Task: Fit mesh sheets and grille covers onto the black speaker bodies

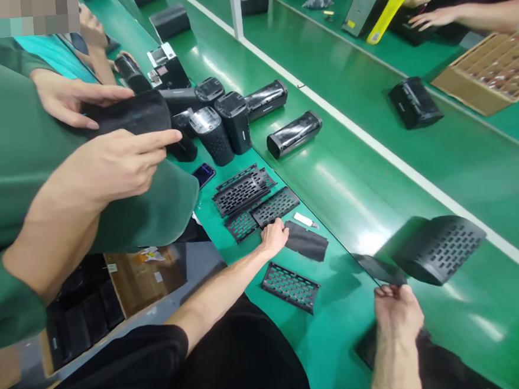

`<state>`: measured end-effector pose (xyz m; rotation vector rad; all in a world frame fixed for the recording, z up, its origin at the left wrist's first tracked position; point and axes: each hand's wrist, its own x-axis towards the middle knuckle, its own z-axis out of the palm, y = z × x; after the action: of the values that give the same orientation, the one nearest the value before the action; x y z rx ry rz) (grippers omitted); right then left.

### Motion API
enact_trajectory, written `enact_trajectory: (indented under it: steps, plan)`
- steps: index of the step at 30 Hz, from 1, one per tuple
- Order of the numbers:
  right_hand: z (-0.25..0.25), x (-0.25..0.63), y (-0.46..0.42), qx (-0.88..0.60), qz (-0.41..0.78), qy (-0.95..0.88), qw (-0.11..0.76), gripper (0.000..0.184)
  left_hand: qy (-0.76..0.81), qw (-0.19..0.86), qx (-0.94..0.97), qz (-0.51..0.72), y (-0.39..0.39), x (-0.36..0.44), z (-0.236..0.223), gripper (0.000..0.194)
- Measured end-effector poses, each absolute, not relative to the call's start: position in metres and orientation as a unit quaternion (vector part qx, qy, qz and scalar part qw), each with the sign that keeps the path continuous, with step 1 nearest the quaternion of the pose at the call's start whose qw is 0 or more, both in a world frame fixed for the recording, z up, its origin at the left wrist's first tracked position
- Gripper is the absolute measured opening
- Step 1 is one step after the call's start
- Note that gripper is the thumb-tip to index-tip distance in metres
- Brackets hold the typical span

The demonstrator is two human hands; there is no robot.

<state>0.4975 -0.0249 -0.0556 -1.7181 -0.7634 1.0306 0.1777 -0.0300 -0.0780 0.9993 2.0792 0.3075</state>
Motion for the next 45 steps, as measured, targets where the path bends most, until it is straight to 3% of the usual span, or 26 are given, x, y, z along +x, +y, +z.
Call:
enact_trajectory:
  steps: [5,10,12,14,17,19,21,24,28,31,39,45]
  plan:
    - [-0.023,0.499,-0.058,-0.683,0.435,-0.317,0.493,0.038,0.769,0.443,0.427,0.171,-0.034,0.187,-0.037,0.031]
    - [-0.007,0.441,-0.101,-0.632,0.368,-0.582,0.356,0.040,0.428,0.786,0.339,0.292,-0.063,0.224,-0.006,0.081]
    - [-0.005,0.423,-0.116,-0.604,0.393,-0.604,0.341,0.038,0.419,0.793,0.278,0.345,-0.077,0.233,-0.005,0.073]
    - [-0.005,0.414,-0.127,-0.615,0.455,-0.515,0.386,0.039,0.443,0.768,0.224,0.404,-0.090,0.235,-0.006,0.059]
    - [-0.008,0.413,-0.134,-0.605,0.628,-0.244,0.425,0.056,0.419,0.795,0.151,0.412,-0.106,0.229,-0.004,0.056]
    - [-0.009,0.414,-0.134,-0.534,0.759,-0.118,0.354,0.067,0.392,0.821,0.127,0.395,-0.113,0.223,-0.002,0.059]
    - [-0.009,0.413,-0.134,-0.474,0.830,-0.075,0.284,0.065,0.378,0.831,0.129,0.387,-0.118,0.218,0.000,0.060]
    - [-0.013,0.413,-0.135,-0.489,0.822,-0.077,0.281,0.052,0.405,0.808,0.181,0.388,-0.125,0.208,-0.002,0.055]
    - [-0.027,0.423,-0.141,-0.578,0.735,-0.096,0.342,0.044,0.568,0.671,0.325,0.349,-0.137,0.191,-0.010,0.040]
    - [-0.041,0.431,-0.148,-0.627,0.685,-0.129,0.348,0.048,0.634,0.622,0.351,0.296,-0.149,0.184,-0.020,0.038]
    - [-0.062,0.434,-0.157,-0.703,0.597,-0.287,0.259,0.063,0.683,0.576,0.390,0.222,-0.160,0.186,-0.042,0.030]
    - [-0.079,0.432,-0.152,-0.757,0.499,-0.397,0.144,0.054,0.714,0.423,0.556,0.047,-0.159,0.184,-0.055,0.027]
